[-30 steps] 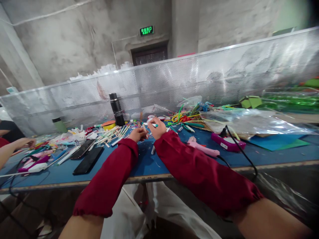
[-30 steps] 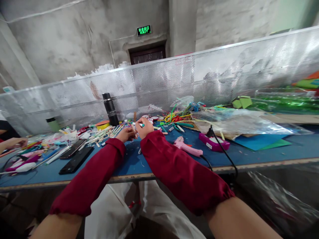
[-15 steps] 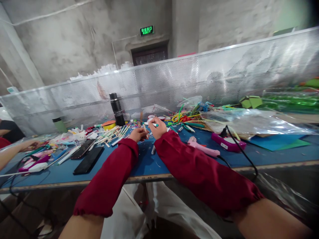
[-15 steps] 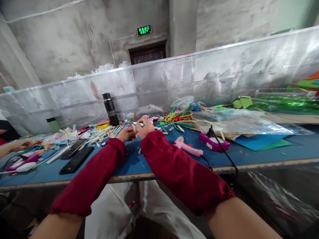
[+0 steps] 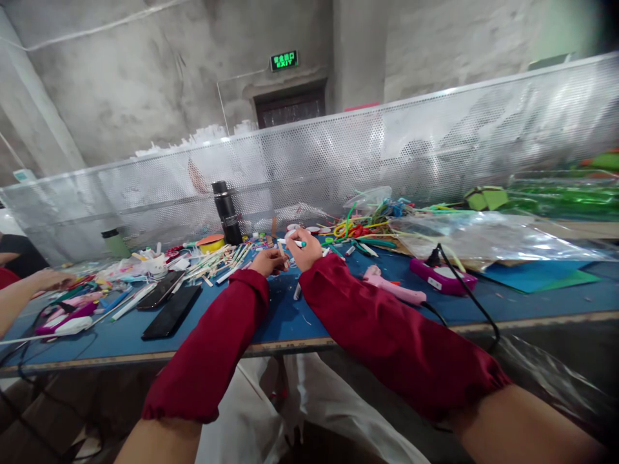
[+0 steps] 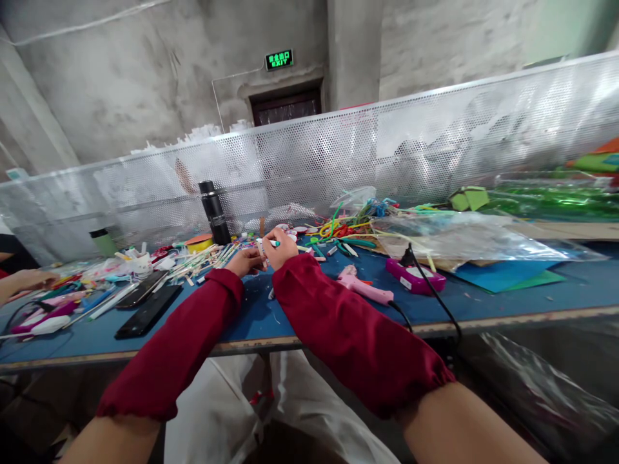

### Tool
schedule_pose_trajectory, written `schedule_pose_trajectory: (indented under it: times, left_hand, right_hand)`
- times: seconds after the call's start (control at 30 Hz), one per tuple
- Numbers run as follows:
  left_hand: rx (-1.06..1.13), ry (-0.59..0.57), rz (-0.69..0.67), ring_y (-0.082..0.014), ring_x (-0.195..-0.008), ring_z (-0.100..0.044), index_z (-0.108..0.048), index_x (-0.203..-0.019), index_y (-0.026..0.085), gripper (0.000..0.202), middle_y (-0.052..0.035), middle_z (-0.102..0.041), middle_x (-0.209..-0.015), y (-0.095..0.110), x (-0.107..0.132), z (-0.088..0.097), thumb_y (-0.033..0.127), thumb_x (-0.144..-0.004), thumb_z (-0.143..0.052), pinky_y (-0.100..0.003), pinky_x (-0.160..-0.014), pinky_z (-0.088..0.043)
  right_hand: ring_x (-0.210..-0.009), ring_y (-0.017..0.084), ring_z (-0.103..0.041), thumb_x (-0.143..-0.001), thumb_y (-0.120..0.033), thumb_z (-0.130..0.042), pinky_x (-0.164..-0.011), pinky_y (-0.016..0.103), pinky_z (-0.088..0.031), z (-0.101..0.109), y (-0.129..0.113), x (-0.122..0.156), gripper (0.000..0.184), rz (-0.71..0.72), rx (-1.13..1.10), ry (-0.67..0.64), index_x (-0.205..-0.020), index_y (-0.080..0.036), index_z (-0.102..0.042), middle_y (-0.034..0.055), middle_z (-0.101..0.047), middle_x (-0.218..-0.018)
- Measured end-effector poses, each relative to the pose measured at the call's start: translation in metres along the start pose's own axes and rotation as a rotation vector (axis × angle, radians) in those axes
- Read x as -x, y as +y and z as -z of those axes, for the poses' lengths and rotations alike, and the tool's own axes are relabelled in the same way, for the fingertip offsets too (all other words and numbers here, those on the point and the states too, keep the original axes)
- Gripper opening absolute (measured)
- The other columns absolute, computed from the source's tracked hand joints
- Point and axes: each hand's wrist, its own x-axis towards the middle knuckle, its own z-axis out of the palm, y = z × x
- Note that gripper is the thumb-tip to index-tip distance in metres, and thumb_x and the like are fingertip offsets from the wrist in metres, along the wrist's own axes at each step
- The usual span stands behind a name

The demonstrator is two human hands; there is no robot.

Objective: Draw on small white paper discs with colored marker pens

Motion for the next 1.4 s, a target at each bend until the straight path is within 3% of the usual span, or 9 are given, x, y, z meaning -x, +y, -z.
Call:
schedule_pose_trajectory:
  times: [0.2,0.43,0.77,1.27,1.4]
  left_hand:
    - [0.008,-0.004,0.01,-0.0121,-0.068,-0.07,-0.066,-0.087,0.017,0.011,0.0,-0.072,-0.076,0.0023,0.0018,-0.0005,0.026,-0.087,-0.072,-0.018,-0.054,-0.042]
    - [0.001,-0.007,-0.001,-0.0126,-0.068,-0.07,-0.067,-0.09,0.017,0.024,-0.0019,-0.073,-0.079,0.0005,0.0005,0.0004,0.035,-0.082,-0.08,-0.018,-0.055,-0.043]
    - [0.025,-0.016,0.015,-0.0121,-0.067,-0.069,-0.066,-0.088,0.017,0.016,0.0002,-0.072,-0.078,0.0029,0.0028,-0.0003,0.029,-0.084,-0.076,-0.018,-0.053,-0.042]
    - [-0.023,-0.02,-0.005,-0.0145,-0.071,-0.071,-0.065,-0.086,0.018,0.027,-0.0015,-0.073,-0.078,0.0002,0.0015,0.0001,0.041,-0.08,-0.079,-0.019,-0.055,-0.043]
    - [-0.004,-0.015,0.006,-0.0138,-0.07,-0.07,-0.065,-0.086,0.018,0.025,-0.0013,-0.073,-0.079,0.0004,0.0011,0.0,0.038,-0.079,-0.08,-0.019,-0.055,-0.043]
  right_hand:
    - [-0.074,0.019,-0.063,-0.084,-0.035,-0.054,-0.072,0.031,-0.046,0.0003,-0.0016,-0.0001,0.015,-0.025,-0.012,0.032,-0.072,-0.025,-0.056,0.0004,-0.068,-0.074]
    - [-0.076,0.02,-0.063,-0.083,-0.034,-0.055,-0.073,0.032,-0.048,0.0006,-0.0015,-0.0006,0.015,-0.039,0.009,0.032,-0.071,-0.026,-0.057,0.0005,-0.069,-0.075]
    - [-0.074,0.019,-0.063,-0.084,-0.035,-0.054,-0.074,0.032,-0.048,0.0003,-0.0018,0.0001,0.016,-0.035,-0.009,0.019,-0.072,-0.026,-0.056,0.0002,-0.067,-0.074]
    - [-0.076,0.019,-0.064,-0.084,-0.035,-0.055,-0.075,0.032,-0.05,-0.0006,-0.0012,0.0004,0.015,-0.02,-0.027,-0.005,-0.071,-0.026,-0.056,0.0,-0.068,-0.075]
    - [-0.077,0.019,-0.063,-0.084,-0.035,-0.054,-0.076,0.032,-0.05,-0.0006,-0.0012,0.0007,0.016,-0.018,-0.015,0.035,-0.071,-0.026,-0.056,0.0002,-0.067,-0.076]
